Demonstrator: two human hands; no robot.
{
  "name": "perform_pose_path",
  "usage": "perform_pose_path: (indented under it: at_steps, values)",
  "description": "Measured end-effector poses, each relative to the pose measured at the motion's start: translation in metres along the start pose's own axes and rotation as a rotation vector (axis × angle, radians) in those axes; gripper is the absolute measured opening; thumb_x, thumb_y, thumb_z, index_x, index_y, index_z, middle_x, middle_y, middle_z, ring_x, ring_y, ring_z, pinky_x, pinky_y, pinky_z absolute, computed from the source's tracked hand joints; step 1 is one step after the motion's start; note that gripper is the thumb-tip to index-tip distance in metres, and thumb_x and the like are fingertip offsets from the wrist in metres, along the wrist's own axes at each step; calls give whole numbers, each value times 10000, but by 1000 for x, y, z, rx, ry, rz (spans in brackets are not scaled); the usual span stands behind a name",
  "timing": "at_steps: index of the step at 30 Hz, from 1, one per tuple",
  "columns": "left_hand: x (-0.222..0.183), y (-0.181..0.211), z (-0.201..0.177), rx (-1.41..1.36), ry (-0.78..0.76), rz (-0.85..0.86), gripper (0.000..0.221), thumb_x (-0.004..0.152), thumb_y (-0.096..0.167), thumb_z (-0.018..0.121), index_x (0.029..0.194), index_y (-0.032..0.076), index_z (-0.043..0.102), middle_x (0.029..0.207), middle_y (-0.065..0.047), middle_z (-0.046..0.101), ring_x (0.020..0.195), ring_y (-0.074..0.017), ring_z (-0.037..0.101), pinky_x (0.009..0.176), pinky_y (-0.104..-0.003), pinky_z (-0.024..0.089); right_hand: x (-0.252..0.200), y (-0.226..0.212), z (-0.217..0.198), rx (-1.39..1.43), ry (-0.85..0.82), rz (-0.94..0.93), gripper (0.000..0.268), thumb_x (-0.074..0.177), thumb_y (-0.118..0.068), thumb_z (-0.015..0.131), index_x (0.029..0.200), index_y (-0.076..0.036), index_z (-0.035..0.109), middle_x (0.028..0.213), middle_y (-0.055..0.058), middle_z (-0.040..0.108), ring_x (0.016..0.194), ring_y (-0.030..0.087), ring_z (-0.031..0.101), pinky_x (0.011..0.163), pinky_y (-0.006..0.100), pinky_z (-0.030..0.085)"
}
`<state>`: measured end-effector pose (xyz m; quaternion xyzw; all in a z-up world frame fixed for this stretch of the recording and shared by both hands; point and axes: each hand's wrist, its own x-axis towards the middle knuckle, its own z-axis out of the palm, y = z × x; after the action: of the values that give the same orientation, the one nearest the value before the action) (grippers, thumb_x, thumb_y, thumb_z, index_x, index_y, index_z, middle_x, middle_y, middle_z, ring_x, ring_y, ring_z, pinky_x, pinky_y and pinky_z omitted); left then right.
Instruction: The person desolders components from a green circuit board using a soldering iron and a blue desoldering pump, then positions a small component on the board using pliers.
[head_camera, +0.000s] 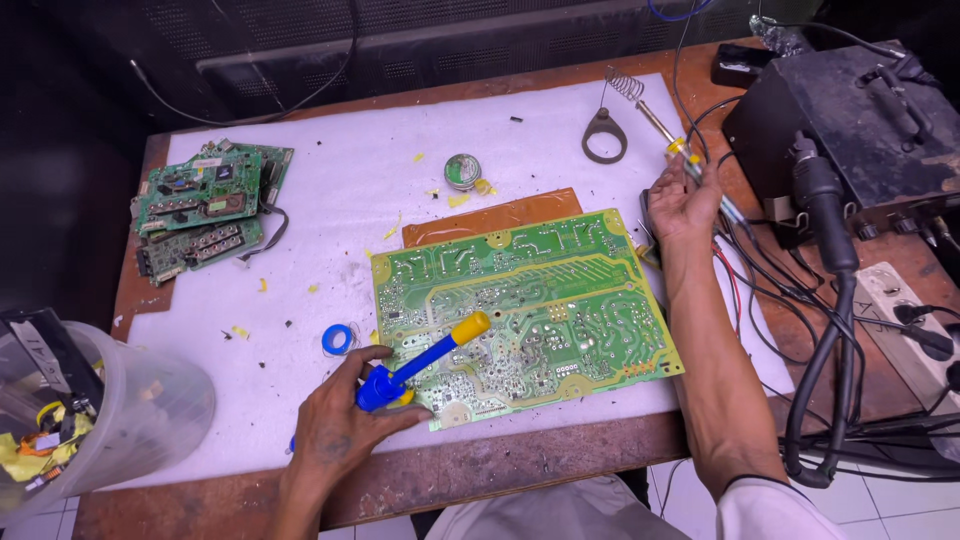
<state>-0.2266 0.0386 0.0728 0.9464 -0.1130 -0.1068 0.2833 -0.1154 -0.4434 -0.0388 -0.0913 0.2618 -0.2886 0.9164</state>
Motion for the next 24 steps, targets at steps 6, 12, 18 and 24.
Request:
perform_pose_path:
  at_steps: [6,12,18,24]
  values:
    - [3,-17,13,-13,63,192,799,392,541,825,1080,283,512,1039,109,621,891,-125,620,661,-341,495,-86,4,15,-194,-299,-222,342,772,-363,578,873,-36,585,789,75,652,642,113,609,539,184,491]
    - [5,-21,14,-32,43,249,967,332,531,845,1181,271,461,1105,106,598,864,-113,614,627,-329,501,-219,-3,4,-678,-306,-452,337,849,-235,584,1141,-124,458,913,120,590,709,154,638,606,193,560]
    - [10,-20,23,-173,133,103,1192,300,503,841,1342,290,303,937,50,601,754,-135,585,633,-322,471,-251,4,-53,-979,-519,-745,315,803,-210,580,1006,2,465,807,161,559,712,238,601,776,329,516]
    - [20,-4,7,-391,172,215,1018,440,246,882,1309,80,378,927,-161,608,753,-310,596,690,-408,476,-265,21,-36,-1301,-712,-654,268,696,-74,661,915,68,600,911,252,603,891,345,605,794,448,477]
